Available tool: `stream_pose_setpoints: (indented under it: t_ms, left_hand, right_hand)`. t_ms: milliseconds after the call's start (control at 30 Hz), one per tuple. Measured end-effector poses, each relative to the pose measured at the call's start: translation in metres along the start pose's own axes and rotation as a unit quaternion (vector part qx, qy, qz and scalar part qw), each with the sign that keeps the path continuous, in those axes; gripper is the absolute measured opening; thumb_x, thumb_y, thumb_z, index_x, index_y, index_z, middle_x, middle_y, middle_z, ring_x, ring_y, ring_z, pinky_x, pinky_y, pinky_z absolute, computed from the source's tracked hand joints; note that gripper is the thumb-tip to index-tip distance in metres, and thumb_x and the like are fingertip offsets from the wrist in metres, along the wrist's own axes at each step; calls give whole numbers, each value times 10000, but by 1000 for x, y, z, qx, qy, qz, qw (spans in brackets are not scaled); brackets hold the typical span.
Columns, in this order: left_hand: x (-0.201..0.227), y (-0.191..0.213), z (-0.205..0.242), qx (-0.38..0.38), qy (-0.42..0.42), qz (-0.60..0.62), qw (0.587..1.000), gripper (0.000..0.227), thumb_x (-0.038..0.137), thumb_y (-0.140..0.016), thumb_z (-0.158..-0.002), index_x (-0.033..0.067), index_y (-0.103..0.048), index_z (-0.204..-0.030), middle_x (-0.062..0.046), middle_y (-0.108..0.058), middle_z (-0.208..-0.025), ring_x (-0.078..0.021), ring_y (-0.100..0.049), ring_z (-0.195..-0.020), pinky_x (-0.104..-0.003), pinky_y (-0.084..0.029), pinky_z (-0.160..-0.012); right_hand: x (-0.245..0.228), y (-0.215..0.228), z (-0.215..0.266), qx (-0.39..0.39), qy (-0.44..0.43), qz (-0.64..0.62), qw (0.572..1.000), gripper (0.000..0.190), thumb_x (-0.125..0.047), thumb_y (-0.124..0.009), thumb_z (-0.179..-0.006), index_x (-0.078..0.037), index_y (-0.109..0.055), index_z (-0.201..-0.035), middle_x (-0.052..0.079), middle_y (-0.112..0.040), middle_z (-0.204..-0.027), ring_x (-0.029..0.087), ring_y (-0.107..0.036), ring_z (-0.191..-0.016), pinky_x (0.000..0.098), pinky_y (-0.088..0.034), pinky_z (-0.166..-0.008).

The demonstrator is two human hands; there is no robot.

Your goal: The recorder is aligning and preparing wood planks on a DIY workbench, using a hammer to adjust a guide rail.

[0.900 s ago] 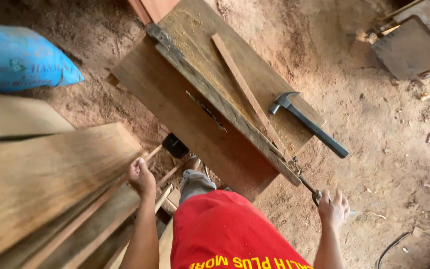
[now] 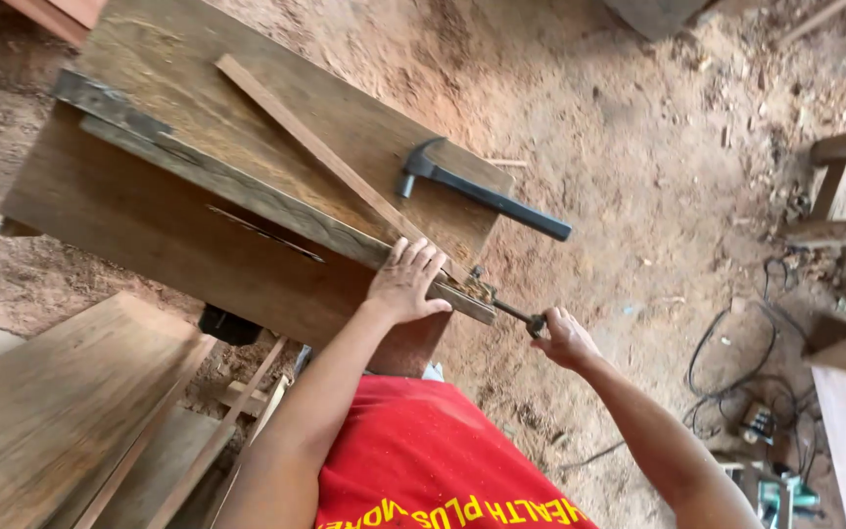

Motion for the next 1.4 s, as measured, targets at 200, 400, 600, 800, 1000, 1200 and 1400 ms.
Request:
stream_pose_setpoints:
  t_ms: [200, 400, 600, 800, 1000, 1200, 1400]
  left_hand:
    - [-4, -9, -3, -48, 29, -19, 998, 982, 790, -614, -792, 171, -402, -1524, -109, -381, -1562, -290, -231, -1506, -522, -80, -1245]
    - [6, 14, -2, -46, 43, -8, 998, 886, 714, -702, -754, 209, -475, -1446, -84, -454, -1478, -283, -302, -1459, -506, -107, -1238]
    - [6, 3, 1, -52, 51, -30, 997, 904, 589, -823, -653, 214, -502, -1411, -59, -492, -1362, -255, -360, -1388, -474, -150, -1199]
    - [-2, 1, -8, -60, 77, -27, 995, 658, 544, -842, -719, 265, -594, -1260, -46, -518, -1273, -260, -423, -1307, -463, -178, -1197]
    - [3, 2, -10, -85, 68, -47, 993, 669, 556, -844, -725, 245, -593, -1262, -64, -533, -1260, -280, -448, -1287, -468, -212, -1182]
    - [2, -6, -2, -105, 89, -46, 989, 623, 516, -850, -731, 248, -605, -1237, -77, -532, -1256, -288, -451, -1270, -478, -227, -1155]
    - [2, -12, 5, -67, 77, -15, 995, 644, 534, -843, -711, 256, -610, -1244, -66, -537, -1289, -290, -437, -1313, -465, -237, -1166]
  right_hand:
    - [-19, 3, 25, 273, -42, 69, 959, 391, -364, -779, -895, -96, -598, -1114, 131, -648, -1073, 325, -650, -1025, 455, -520, -869]
    - [-4, 45, 25, 234, -56, -100, 966, 452, -477, -814, -811, -101, -714, -1041, 107, -672, -990, 220, -657, -899, 393, -518, -787]
    - [57, -41, -3, -90, -275, -392, 873, 673, -721, -490, -1003, -85, -670, -1129, 88, -623, -803, 217, -550, -681, 371, -423, -584]
    - [34, -13, 9, 52, -123, -224, 965, 540, -649, -680, -811, -122, -642, -920, 62, -627, -800, 182, -576, -684, 332, -508, -589]
    - [9, 22, 34, 311, -32, 56, 948, 425, -514, -763, -863, -124, -607, -932, 42, -652, -896, 210, -629, -841, 429, -503, -782]
    - [-47, 62, 49, 192, -16, -57, 980, 516, -445, -826, -797, -37, -666, -1068, 168, -659, -1039, 330, -659, -961, 456, -534, -805]
    - [-156, 95, -22, 275, 100, -224, 930, 357, -300, -757, -910, -35, -705, -1143, 177, -717, -1113, 329, -702, -1050, 427, -566, -891]
Point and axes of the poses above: each hand's wrist, its own z-axis away from the middle knuckle, its own y-axis out of the back of the hand, x = y × z, the point moved 10 cm from there along -z, towards the middle knuckle
